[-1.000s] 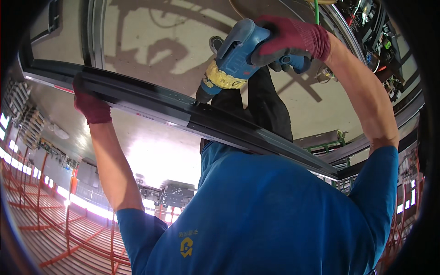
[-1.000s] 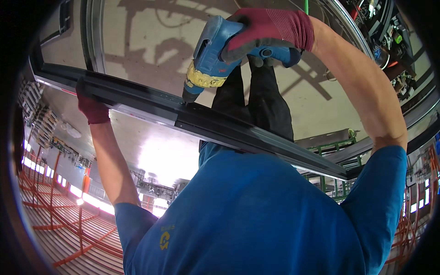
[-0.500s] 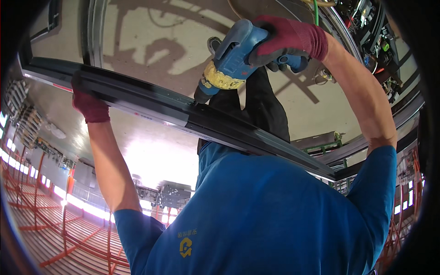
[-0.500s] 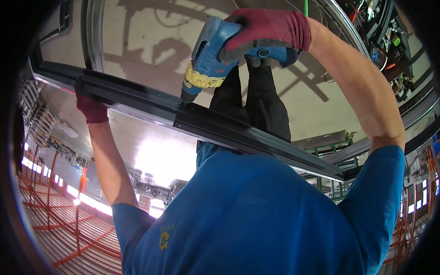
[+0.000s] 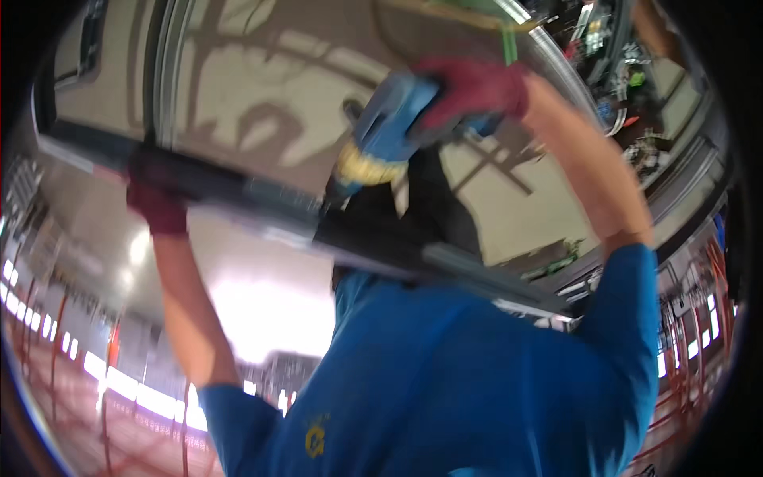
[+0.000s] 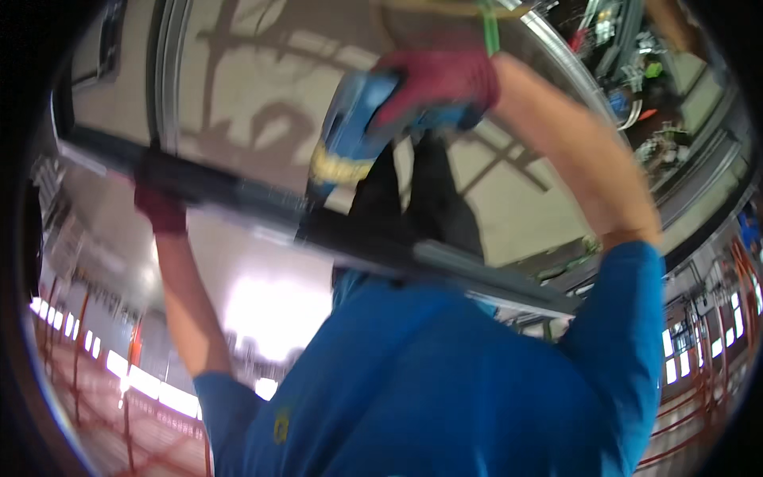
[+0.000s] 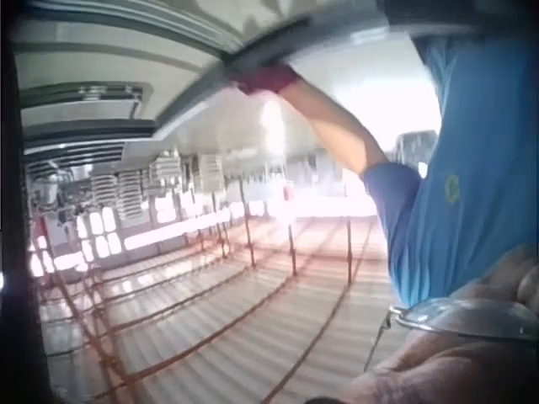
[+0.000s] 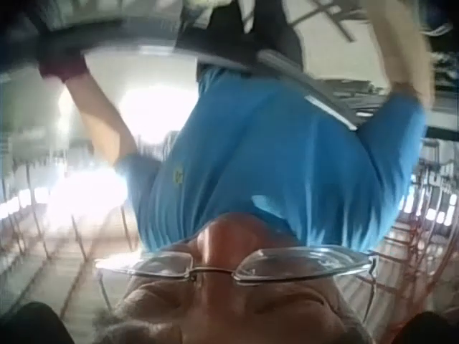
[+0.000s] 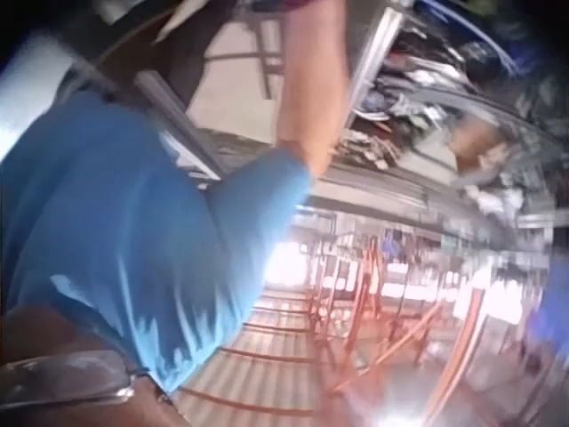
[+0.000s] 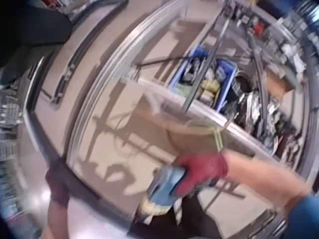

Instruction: The person is assembling large metal frames by drilling holes and positioning metal profiles on a workbench.

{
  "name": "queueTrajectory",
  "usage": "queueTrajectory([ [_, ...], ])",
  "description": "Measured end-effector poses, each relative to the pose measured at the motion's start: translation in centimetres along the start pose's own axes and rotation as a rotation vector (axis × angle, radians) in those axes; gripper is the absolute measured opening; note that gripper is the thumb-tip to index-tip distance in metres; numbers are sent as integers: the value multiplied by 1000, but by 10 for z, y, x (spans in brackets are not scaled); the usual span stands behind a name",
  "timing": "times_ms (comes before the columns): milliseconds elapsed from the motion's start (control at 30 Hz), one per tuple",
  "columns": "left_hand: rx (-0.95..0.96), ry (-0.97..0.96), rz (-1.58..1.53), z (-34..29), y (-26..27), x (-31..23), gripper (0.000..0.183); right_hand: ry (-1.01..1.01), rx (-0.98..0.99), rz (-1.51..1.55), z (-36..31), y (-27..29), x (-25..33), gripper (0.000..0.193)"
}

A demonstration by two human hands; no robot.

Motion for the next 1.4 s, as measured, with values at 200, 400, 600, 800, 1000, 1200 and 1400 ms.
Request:
queueTrajectory([
  [200, -41, 507, -582, -33, -42, -24, 44, -260, -258, 125, -60, 23, 1, 54],
  [400, -94, 575, -652, -40, -43, -35, 48, 105, -673, 304, -118, 26, 57, 55],
  [600, -94, 600, -658, -40, -46, -48, 52, 704, -1023, 625, -184, 77, 66, 83],
  [800, -103, 586, -689, -38, -46, -39, 53, 628, -1326, 733, -222, 168, -6, 62],
  [1000, -164, 656, -564, -45, -45, -58, 55, 423, -1503, 561, -193, 238, -46, 60],
  [1200, -134, 593, -626, -43, -45, -38, 53, 372, -1368, 664, -150, 280, -44, 57],
  [1400, -148, 593, -638, -43, -46, -45, 47, 434, -1316, 693, -156, 251, -53, 58],
])
Point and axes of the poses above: each hand's wrist, its own z-axis towards the middle knuckle, its own y-axis out of the back of the hand, x = y × z, the point moved 6 cm from there along z, towards the middle knuckle, and after that the axes turned 14 degrees about y, right-handed, at the moved point
